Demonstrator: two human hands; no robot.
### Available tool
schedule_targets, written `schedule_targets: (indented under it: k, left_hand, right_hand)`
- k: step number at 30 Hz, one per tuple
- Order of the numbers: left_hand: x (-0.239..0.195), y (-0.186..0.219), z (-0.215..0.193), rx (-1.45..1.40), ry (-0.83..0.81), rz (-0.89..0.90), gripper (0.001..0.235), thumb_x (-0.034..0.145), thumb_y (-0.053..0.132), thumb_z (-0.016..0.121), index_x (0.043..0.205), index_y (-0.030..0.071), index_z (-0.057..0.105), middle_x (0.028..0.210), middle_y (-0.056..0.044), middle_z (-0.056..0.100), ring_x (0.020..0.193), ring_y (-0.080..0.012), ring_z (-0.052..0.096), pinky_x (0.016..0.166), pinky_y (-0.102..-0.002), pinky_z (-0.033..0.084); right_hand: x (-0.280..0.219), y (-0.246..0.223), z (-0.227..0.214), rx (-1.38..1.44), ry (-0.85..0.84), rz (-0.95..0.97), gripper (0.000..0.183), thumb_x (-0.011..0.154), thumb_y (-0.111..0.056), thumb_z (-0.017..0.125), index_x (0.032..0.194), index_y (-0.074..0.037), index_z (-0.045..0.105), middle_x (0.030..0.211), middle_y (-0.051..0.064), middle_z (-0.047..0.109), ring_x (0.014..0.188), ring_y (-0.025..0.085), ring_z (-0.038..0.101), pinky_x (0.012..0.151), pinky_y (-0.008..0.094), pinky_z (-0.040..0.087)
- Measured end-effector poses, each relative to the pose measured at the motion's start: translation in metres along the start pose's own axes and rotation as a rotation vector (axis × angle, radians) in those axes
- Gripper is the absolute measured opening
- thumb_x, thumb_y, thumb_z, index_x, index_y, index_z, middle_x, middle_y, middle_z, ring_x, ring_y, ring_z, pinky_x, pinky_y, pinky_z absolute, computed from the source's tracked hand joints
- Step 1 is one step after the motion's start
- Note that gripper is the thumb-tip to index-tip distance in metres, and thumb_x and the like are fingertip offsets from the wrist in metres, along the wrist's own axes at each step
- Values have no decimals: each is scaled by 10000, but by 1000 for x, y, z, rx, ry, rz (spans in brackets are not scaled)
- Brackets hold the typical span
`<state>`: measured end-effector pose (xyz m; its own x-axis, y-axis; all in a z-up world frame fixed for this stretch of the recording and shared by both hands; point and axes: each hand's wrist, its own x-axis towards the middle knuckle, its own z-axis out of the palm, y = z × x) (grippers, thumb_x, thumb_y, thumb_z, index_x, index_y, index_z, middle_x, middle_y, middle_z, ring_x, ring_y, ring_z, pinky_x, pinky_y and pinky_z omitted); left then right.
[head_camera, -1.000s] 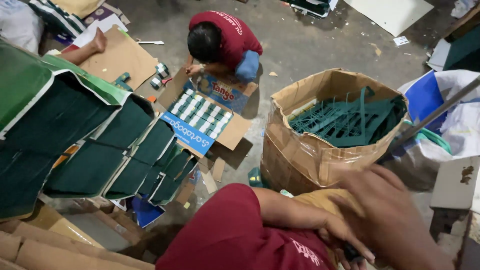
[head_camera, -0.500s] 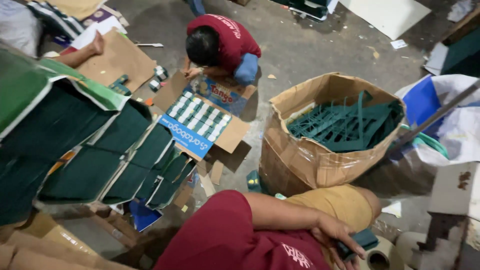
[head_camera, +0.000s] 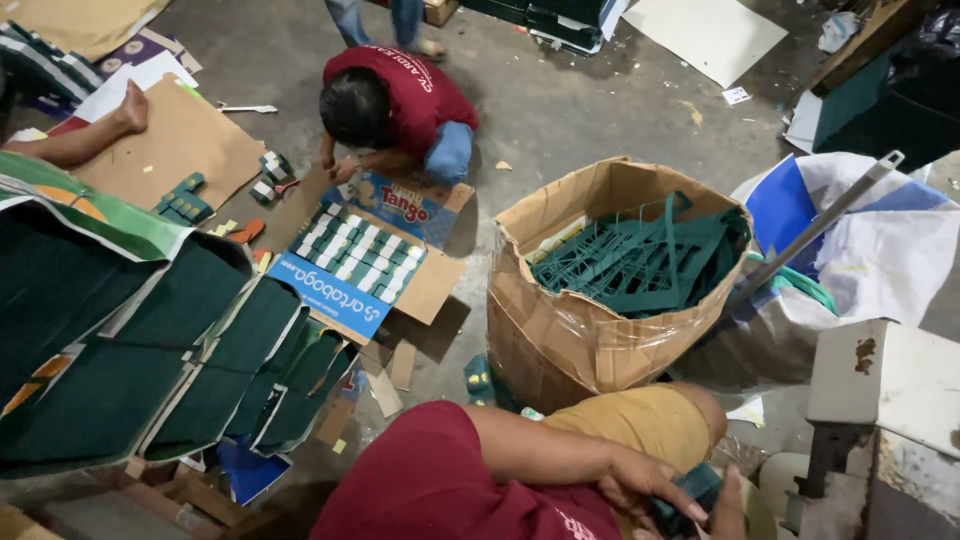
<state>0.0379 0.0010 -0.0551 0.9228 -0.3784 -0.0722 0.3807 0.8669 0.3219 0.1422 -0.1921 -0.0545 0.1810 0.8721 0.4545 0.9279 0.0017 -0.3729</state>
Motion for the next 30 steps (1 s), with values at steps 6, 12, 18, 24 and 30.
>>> schedule_targets:
  k: [6,12,18,24,30]
  left_hand:
    - [-11,11,13,103,-7,-13,258,980,248,745,1094,47,629,865,-36,693,605,-135,596,473,-269,404]
    - [-18,14,29,121,34,-62,301,928,329,751,1018,89,594,767,-15,647,556,-130,578,494,-283,456]
    - [13,-15,-35,129,-70,-15,330,1039,377,794,1037,119,588,720,57,584,474,-55,490,383,-206,357]
    - [-6,8,13,20,51,-83,346,973,349,728,1210,130,603,996,13,715,839,-125,695,690,-282,572]
    - [-22,15,36,63,-31,8,340,1003,310,716,1308,220,596,1045,-25,716,900,-188,708,747,-363,574]
  right_hand:
    - [111,-64,-40,54,-37,260,1277,579,-401,798,1607,44,185,1305,291,564,1169,429,604,959,493,506]
    - [110,-56,-35,-20,-74,288,1586,298,-440,937,1551,94,125,1253,329,565,1156,473,597,992,517,485]
    - [111,-75,-42,-67,-91,313,1566,367,-463,987,1557,75,122,1218,317,587,1092,462,623,936,525,502]
    - [109,-77,-47,116,-146,381,1514,394,-406,977,1547,53,110,1125,246,596,1015,387,637,915,475,518]
    - [106,-97,-56,281,-89,319,1463,487,-341,951,1575,57,58,1232,250,562,1121,365,592,973,471,475]
